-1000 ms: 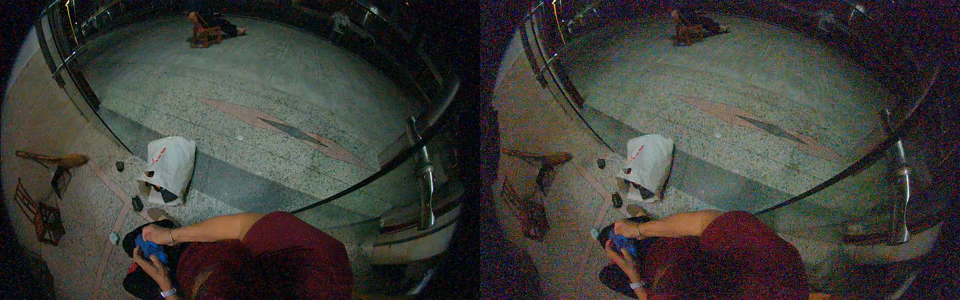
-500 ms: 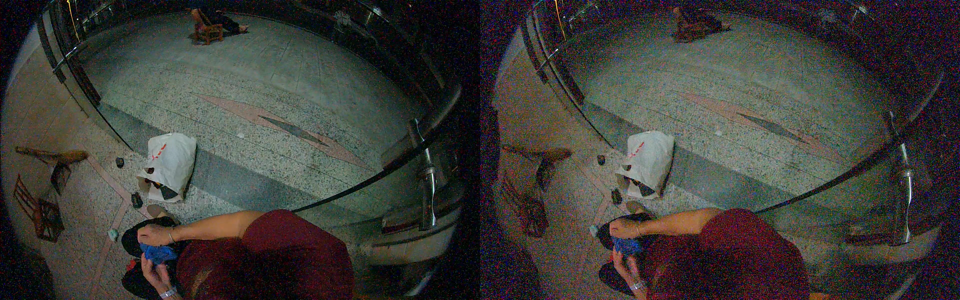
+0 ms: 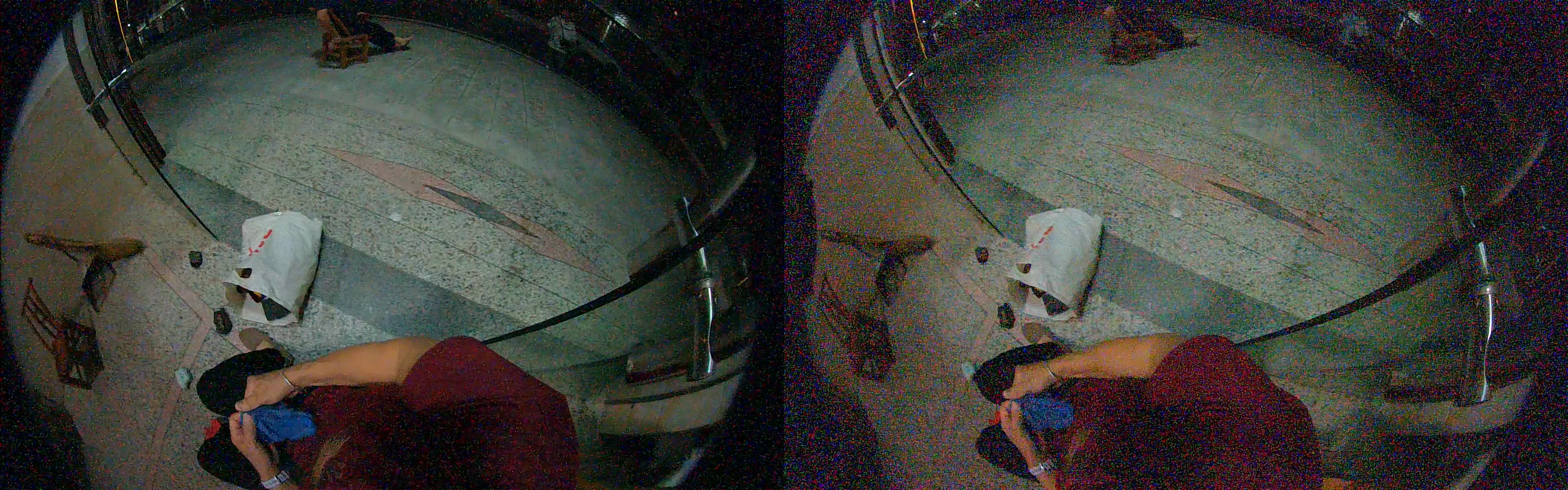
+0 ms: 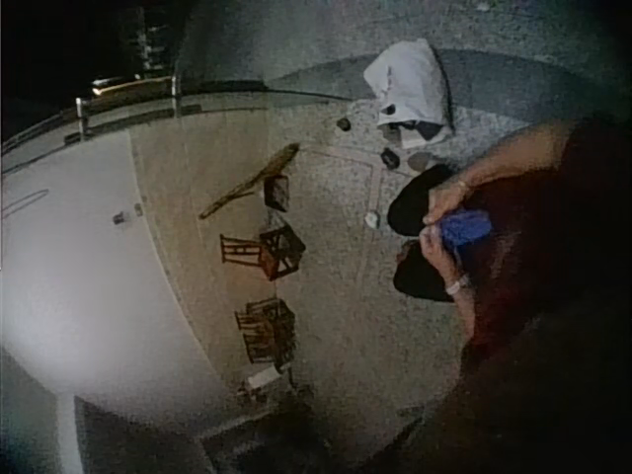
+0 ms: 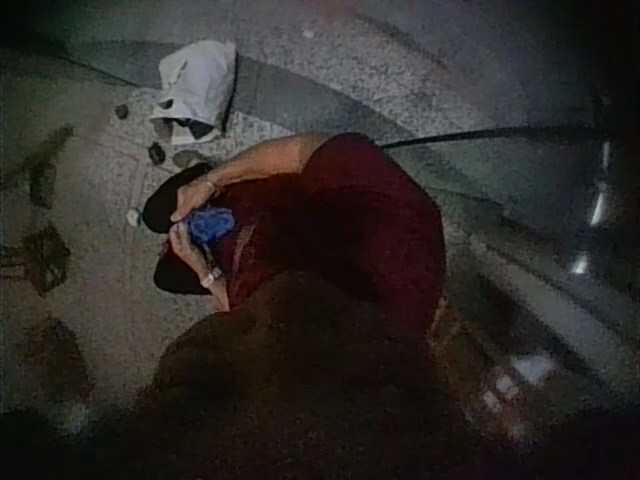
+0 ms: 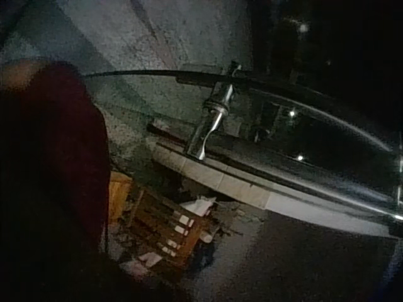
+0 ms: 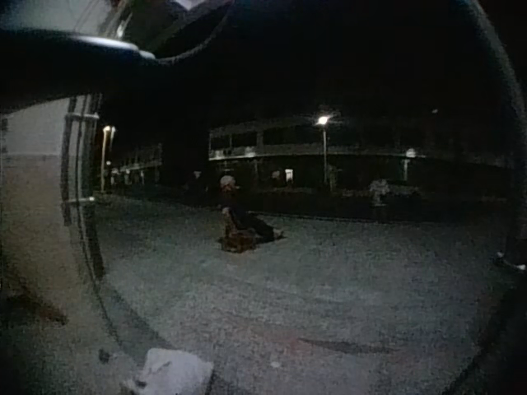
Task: The person holds and folds pairs of socks by hand, turning the cuff of one sock over the other to secure them.
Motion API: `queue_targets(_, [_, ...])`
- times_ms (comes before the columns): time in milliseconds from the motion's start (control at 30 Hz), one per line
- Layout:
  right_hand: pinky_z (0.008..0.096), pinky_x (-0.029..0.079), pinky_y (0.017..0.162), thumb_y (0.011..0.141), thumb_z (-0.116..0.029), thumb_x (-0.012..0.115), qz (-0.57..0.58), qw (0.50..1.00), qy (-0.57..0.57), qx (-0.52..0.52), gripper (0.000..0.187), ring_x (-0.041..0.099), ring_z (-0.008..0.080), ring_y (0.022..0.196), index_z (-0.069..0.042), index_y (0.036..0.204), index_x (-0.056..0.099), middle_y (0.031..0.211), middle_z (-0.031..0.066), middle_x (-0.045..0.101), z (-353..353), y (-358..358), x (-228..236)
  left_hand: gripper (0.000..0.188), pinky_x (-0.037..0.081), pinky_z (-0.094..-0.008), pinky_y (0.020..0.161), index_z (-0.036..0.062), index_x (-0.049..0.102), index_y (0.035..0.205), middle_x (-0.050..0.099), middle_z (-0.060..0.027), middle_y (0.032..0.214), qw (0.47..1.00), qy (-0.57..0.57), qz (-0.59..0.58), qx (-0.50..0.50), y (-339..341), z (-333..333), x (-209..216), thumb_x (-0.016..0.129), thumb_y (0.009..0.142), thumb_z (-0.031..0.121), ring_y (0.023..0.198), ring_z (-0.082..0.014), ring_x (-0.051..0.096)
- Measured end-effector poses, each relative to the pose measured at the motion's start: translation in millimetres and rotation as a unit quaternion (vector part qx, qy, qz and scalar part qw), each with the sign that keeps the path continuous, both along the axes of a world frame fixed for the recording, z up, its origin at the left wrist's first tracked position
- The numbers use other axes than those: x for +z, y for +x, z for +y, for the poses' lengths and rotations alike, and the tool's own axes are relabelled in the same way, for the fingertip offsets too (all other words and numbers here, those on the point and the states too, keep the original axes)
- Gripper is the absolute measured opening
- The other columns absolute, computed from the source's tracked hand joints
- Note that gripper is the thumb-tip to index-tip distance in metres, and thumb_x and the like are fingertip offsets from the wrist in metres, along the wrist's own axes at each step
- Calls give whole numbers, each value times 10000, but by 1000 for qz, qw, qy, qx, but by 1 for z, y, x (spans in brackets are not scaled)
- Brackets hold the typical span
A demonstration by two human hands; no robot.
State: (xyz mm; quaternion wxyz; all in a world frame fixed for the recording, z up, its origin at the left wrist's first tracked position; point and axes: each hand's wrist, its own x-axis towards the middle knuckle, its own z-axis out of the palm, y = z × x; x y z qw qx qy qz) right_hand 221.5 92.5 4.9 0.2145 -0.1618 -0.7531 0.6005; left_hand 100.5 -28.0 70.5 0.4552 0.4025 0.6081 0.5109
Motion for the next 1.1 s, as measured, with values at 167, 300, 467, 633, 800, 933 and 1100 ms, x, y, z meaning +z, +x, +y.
queue_targets(167, [331, 296, 472, 906, -422, 561, -25, 982, -181, 39, 494, 341, 80, 513, -91, 546, 493, 532, -30, 397, -18, 18, 41, 223, 376, -256, 699, 28, 474, 915, 458, -10, 836, 984, 82, 157, -31, -32, 0, -43, 531, 937, 242, 764, -117, 415])
queue_targets(300, [324, 300, 479, 877, -363, 623, 36, 985, -143, 86, 448, 351, 74, 529, -56, 563, 535, 547, -33, 414, -12, 7, 27, 248, 382, -267, 730, 19, 474, 949, 454, -26, 875, 983, 75, 158, -49, -14, -3, -13, 482, 970, 266, 803, -129, 413])
queue_targets(467, [340, 331, 475, 883, -340, 606, 66, 997, -26, -15, 453, 386, 104, 504, 16, 610, 537, 526, 9, 442, -17, 2, 44, 279, 464, -306, 770, 6, 519, 1054, 558, -73, 1008, 999, 0, -41, -1, -32, -14, -32, 479, 970, 270, 906, -180, 550])
queue_targets(633, [358, 393, 491, 897, -326, 564, 88, 989, 73, -90, 429, 494, 170, 488, 10, 630, 559, 551, 88, 558, -12, -19, 37, 404, 513, -325, 757, -1, 563, 1060, 622, -86, 963, 991, -29, -131, -8, 11, -27, -16, 491, 945, 380, 876, -182, 609])
queue_targets(800, [345, 430, 528, 911, -305, 536, 121, 987, -14, -102, 416, 543, 185, 532, -8, 621, 566, 586, 87, 573, -21, -24, 40, 505, 517, -322, 743, -24, 561, 1077, 626, -88, 936, 992, -36, -71, -101, -3, -16, -13, 508, 921, 454, 837, -176, 605])
queue_targets(933, [372, 448, 591, 916, -295, 526, 103, 986, 51, -120, 364, 587, 244, 648, -3, 706, 581, 712, 118, 607, -14, -36, 20, 563, 517, -321, 742, -38, 553, 1101, 626, -94, 933, 996, -40, -64, -54, -5, -13, -10, 523, 904, 489, 822, -183, 601])
queue_targets(1100, [426, 469, 750, 895, -396, 548, -7, 987, 42, -154, 409, 588, 351, 905, -8, 1025, 552, 932, 189, 605, -15, -15, 60, 623, 515, -329, 759, -55, 540, 1144, 624, -111, 961, 989, -94, 22, 115, -18, -16, 0, 533, 894, 516, 841, -201, 597])
